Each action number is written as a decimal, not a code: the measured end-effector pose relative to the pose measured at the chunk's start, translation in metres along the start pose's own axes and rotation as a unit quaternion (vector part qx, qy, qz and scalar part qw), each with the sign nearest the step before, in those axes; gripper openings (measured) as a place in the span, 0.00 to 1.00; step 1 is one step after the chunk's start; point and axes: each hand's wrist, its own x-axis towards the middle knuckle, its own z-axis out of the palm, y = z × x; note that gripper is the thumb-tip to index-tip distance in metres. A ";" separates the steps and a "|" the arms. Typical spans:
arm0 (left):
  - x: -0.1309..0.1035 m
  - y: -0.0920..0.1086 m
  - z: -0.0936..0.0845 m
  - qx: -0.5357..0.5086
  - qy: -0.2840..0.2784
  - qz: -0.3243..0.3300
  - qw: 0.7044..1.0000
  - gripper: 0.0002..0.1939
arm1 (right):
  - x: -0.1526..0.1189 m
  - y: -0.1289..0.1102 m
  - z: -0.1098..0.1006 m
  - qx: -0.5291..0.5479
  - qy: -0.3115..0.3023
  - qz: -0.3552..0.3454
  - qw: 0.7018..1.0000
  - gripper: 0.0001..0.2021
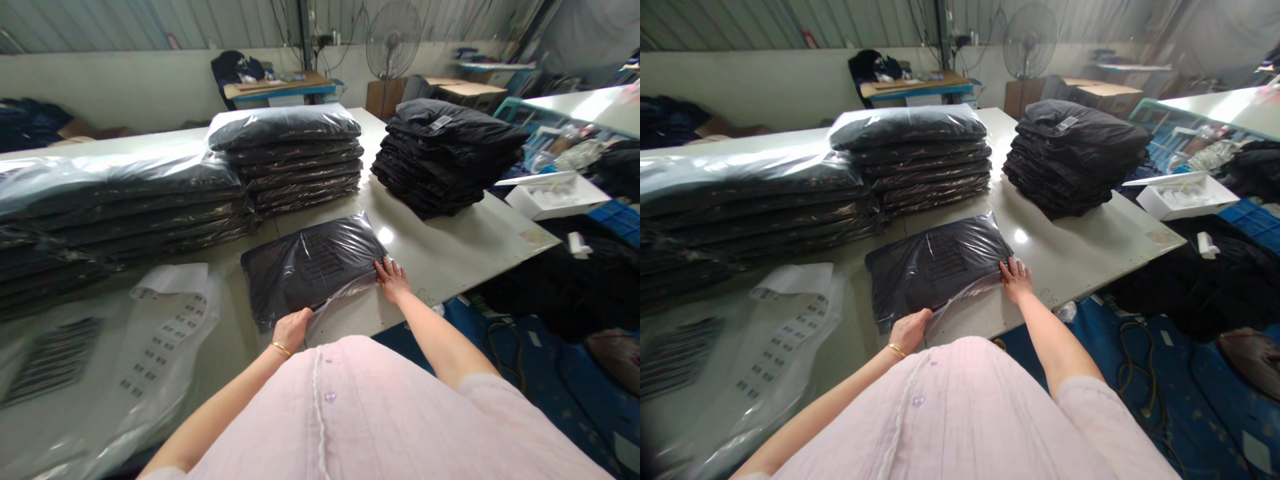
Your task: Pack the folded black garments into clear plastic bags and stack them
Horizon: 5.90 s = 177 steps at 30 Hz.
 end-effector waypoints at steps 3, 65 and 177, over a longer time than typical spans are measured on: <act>-0.001 0.002 -0.001 -0.007 0.007 -0.028 1.000 0.15 | 0.004 0.006 -0.002 -0.004 -0.004 -0.004 1.000 0.30; -0.033 -0.034 -0.023 0.018 0.179 0.045 0.983 0.13 | 0.007 -0.077 -0.010 0.048 0.028 -0.291 0.955 0.32; -0.045 -0.217 -0.098 0.114 0.086 -0.427 0.893 0.16 | -0.015 -0.171 -0.019 0.077 0.029 -0.424 0.902 0.30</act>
